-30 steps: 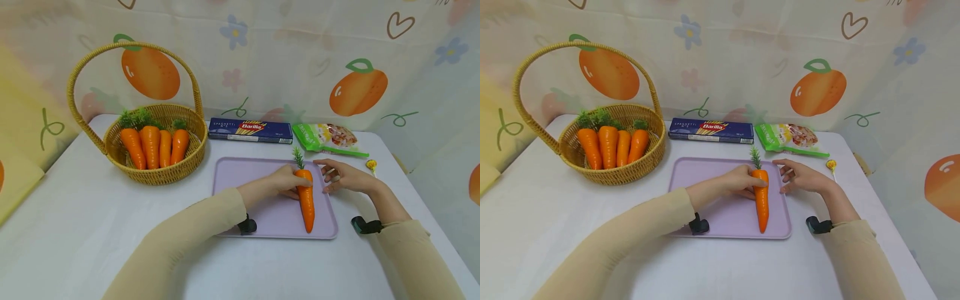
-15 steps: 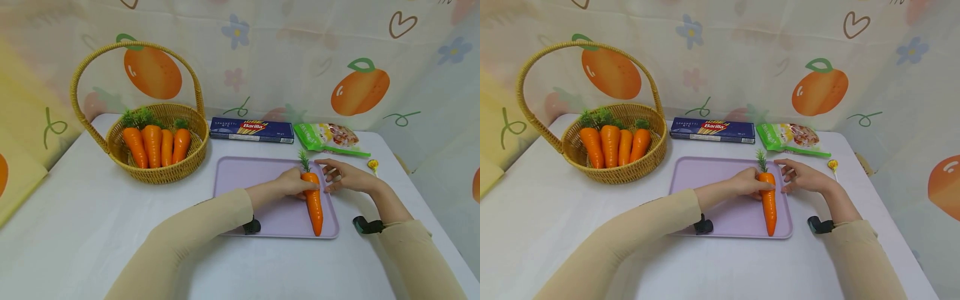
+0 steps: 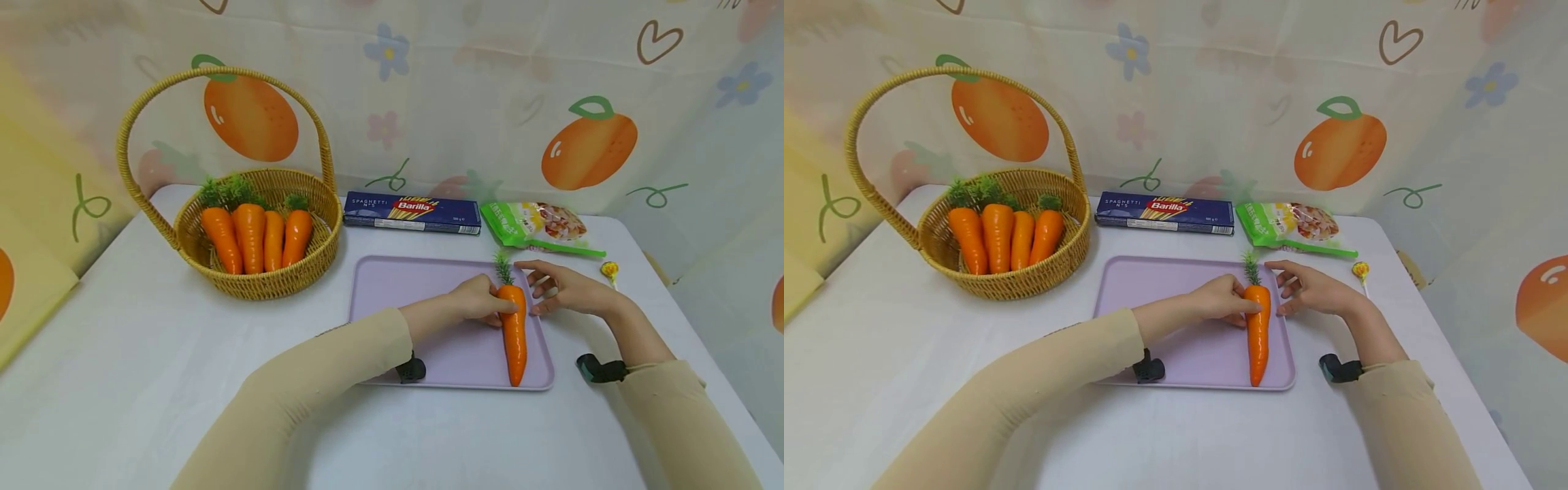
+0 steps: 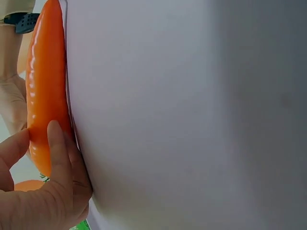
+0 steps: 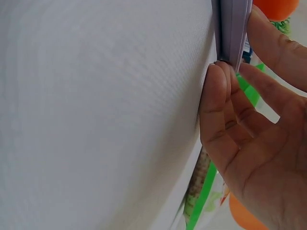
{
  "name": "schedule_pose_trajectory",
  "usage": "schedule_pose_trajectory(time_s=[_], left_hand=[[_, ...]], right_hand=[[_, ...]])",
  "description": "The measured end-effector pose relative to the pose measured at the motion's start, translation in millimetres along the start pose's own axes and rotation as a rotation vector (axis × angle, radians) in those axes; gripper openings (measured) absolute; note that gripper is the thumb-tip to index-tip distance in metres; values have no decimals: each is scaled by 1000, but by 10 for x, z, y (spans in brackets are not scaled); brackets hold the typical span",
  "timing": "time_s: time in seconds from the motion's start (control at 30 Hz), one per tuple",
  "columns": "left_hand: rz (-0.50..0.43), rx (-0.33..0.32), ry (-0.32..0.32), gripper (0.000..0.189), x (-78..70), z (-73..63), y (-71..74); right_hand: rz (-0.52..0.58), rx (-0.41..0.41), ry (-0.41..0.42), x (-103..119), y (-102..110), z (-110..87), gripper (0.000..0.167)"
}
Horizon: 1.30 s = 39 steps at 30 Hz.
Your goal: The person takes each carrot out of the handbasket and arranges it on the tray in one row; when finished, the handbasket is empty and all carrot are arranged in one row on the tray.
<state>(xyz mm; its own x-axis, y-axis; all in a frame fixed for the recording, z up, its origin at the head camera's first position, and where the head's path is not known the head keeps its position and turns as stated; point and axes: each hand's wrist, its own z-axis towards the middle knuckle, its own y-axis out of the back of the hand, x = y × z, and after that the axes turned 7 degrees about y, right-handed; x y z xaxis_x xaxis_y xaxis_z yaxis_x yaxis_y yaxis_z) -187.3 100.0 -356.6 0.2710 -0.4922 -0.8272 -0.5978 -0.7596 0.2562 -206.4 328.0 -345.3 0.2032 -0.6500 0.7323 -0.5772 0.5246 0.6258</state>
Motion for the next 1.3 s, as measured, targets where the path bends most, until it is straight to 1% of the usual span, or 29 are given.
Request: schedule_pose_trajectory(time_s=[0.2,0.3,0.43,0.57,0.77,0.83,1.03,1.13,1.3], left_hand=[[-32,12,9,29,3,8,7],[-25,10,9,32,7,12,19],[-6,3,8,43,11,3,44],[23,-15,13,51,4,-24,97],[51,-34,22,56,-35,-61,220],[32,-32,13,56,-59,-76,264],[-104,4,5,51,-151,-158,395],[-123,17,5,48,-196,-223,472],[-134,11,-13,44,-250,-324,627]], right_hand=[[1,-3,2,-2,1,-3,81],[6,-4,0,-6,1,-4,82],[14,-1,1,-14,-2,-1,83],[17,0,5,-19,-1,4,83],[14,3,0,-12,10,12,83],[18,4,-4,-9,10,16,84],[25,9,-19,0,-1,17,83],[25,13,-27,7,-5,15,84],[22,15,-33,15,-2,11,83]])
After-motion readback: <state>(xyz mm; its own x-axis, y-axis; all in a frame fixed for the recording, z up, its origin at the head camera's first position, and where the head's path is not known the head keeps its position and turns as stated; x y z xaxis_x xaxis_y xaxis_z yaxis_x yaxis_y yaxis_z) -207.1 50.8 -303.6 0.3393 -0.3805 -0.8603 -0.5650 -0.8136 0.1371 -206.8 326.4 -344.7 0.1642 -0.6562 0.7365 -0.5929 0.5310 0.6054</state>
